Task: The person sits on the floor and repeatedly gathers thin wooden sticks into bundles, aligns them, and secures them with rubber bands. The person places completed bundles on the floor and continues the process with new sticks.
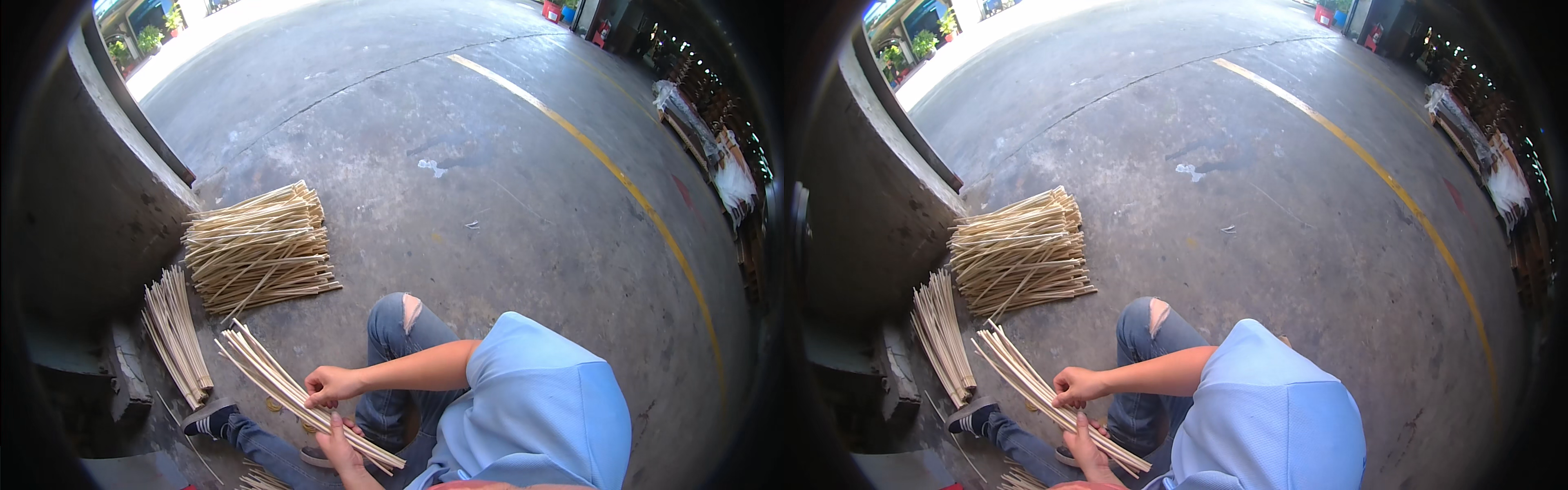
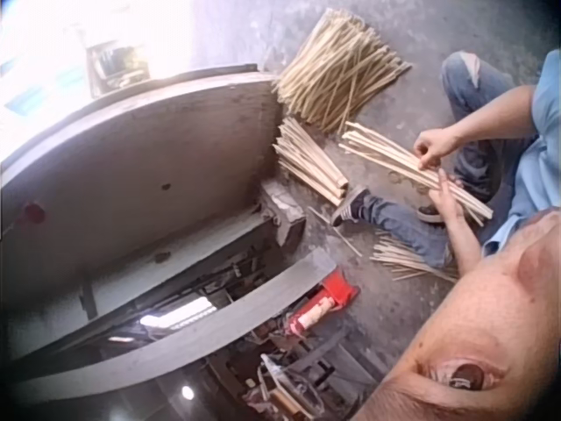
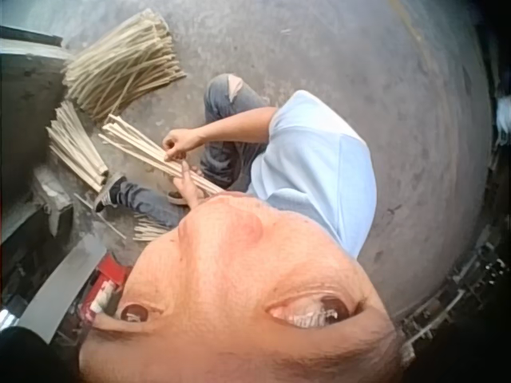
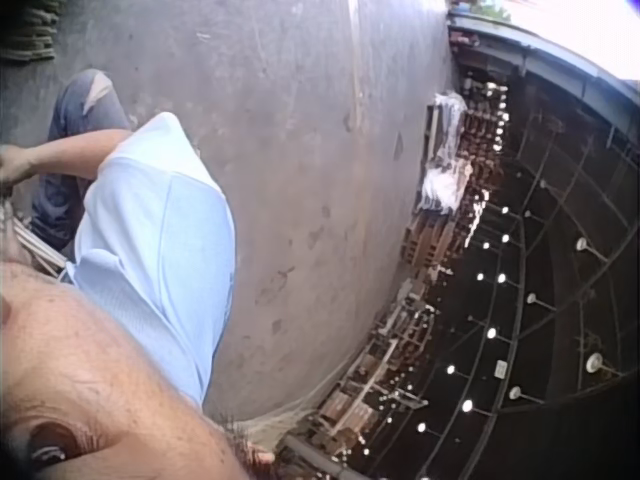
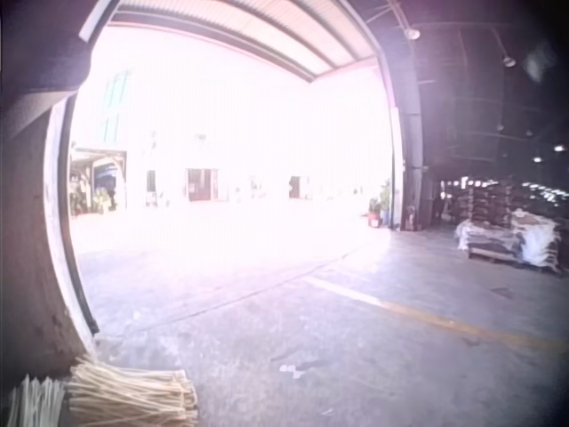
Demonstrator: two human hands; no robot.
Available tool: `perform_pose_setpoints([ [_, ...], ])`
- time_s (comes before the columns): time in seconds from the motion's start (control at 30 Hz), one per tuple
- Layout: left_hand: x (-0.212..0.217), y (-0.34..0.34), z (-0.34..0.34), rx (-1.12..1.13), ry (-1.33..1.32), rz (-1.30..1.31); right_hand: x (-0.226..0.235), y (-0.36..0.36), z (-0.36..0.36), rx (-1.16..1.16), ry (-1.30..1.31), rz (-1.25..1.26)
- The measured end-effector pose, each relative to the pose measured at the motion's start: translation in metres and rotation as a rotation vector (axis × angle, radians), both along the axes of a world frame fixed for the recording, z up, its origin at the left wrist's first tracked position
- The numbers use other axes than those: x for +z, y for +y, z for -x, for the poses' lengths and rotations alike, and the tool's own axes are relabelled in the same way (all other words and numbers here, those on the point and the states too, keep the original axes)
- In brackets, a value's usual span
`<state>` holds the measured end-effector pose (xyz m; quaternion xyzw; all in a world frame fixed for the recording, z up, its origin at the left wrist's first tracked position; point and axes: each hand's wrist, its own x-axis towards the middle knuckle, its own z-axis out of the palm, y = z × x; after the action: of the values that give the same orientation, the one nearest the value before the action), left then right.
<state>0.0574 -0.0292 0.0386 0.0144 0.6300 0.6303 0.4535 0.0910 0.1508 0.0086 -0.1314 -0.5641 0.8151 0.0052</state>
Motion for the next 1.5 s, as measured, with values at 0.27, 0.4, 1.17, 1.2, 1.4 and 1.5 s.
perform_pose_setpoints([
  [0.27,-0.001,0.007,-0.007,0.025,-0.033,-0.069,-0.003,0.005,-0.005,0.074,0.081,0.422],
  [0.4,0.004,-0.001,0.000,-0.016,-0.063,-0.094,-0.003,0.002,0.006,0.045,0.068,0.406],
  [1.17,0.008,-0.014,0.011,0.115,-0.086,-0.134,0.030,-0.013,0.006,-0.018,-0.250,0.378],
  [1.2,0.007,-0.014,0.010,0.097,-0.075,-0.131,0.031,-0.021,0.009,-0.071,-0.227,0.313],
  [1.4,0.010,-0.017,0.007,0.080,-0.107,-0.147,0.019,-0.016,0.007,0.128,-0.161,0.417],
  [1.5,0.012,-0.015,0.008,0.079,-0.094,-0.161,0.011,-0.011,0.010,0.160,-0.121,0.420],
])
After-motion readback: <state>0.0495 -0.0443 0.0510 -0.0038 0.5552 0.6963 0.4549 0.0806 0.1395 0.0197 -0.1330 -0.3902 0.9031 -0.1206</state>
